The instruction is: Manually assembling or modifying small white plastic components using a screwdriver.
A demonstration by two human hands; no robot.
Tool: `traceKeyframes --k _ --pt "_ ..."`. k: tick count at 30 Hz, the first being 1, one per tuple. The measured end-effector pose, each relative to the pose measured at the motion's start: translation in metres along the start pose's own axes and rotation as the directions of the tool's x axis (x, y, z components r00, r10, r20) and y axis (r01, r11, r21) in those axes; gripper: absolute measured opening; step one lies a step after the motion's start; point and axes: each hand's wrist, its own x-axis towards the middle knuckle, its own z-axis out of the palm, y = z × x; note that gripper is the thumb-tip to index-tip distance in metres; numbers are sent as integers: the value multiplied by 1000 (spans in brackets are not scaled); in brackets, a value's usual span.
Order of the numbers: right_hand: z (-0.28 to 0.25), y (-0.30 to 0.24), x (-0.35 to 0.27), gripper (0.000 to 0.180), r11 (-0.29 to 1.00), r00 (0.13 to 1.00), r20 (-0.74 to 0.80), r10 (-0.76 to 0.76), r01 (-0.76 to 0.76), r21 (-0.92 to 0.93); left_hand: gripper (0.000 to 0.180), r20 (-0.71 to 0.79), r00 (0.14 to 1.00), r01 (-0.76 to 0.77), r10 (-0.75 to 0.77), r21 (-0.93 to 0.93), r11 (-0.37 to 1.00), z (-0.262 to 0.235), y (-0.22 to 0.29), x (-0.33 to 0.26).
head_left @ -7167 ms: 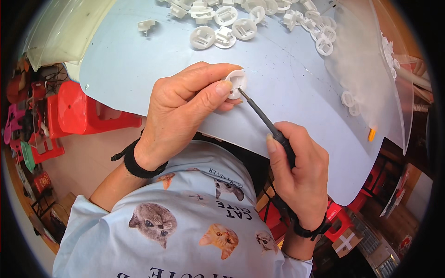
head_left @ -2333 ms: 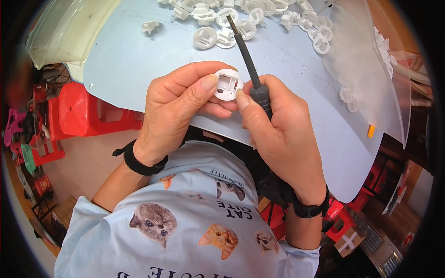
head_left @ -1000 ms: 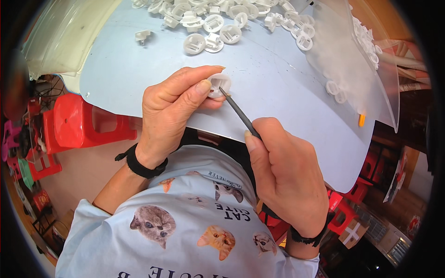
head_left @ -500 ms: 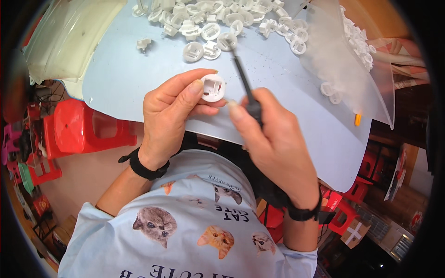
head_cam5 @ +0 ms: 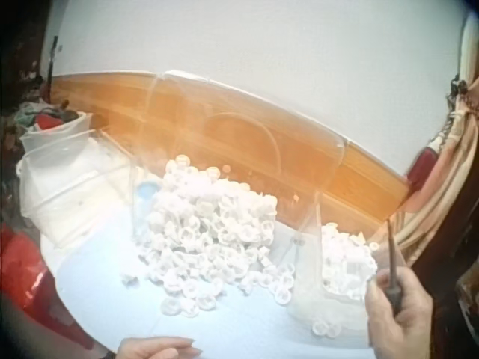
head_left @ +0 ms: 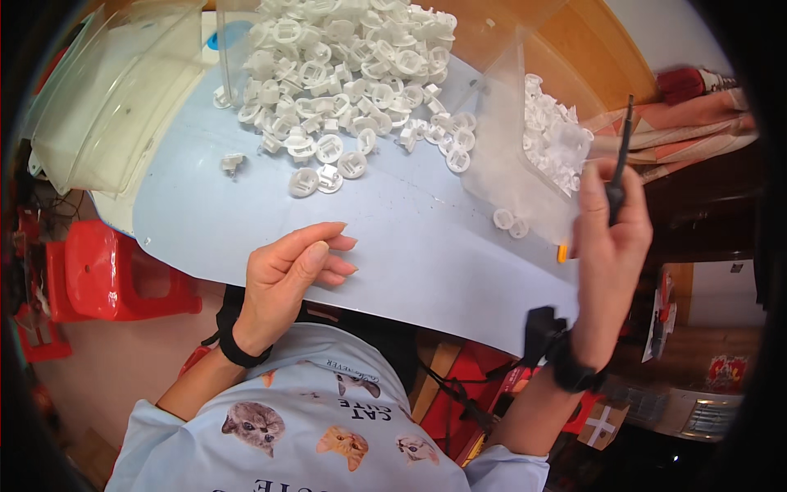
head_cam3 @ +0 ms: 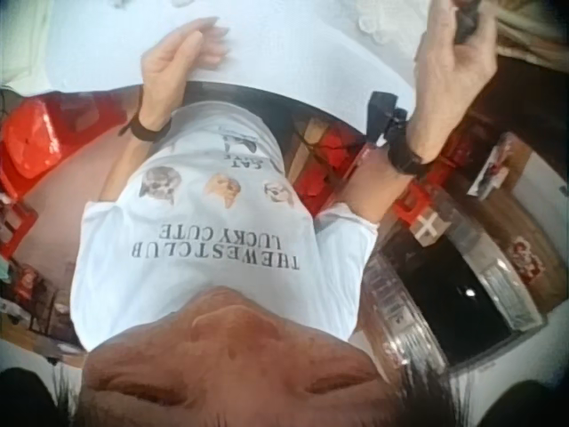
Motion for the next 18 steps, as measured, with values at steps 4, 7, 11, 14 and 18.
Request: traceKeyframes --k 4,7,11,14,18 --pt "12 -4 0 17 1000 991 134 3 -3 -2 33 19 1000 24 -23 -39 999 0 0 2" --pt "58 -12 -1 22 996 908 410 81 -61 -60 30 30 999 31 -30 -40 999 0 0 2" --pt "116 19 21 25 973 874 485 32 83 -214 27 45 999 3 -3 -2 1000 1 0 3" --pt "139 27 33 26 929 864 502 39 153 -336 31 89 996 0 -2 29 1000 -1 0 5" --pt "153 43 38 22 921 868 497 23 175 -348 31 90 996 16 -19 32 999 -2 1 6"
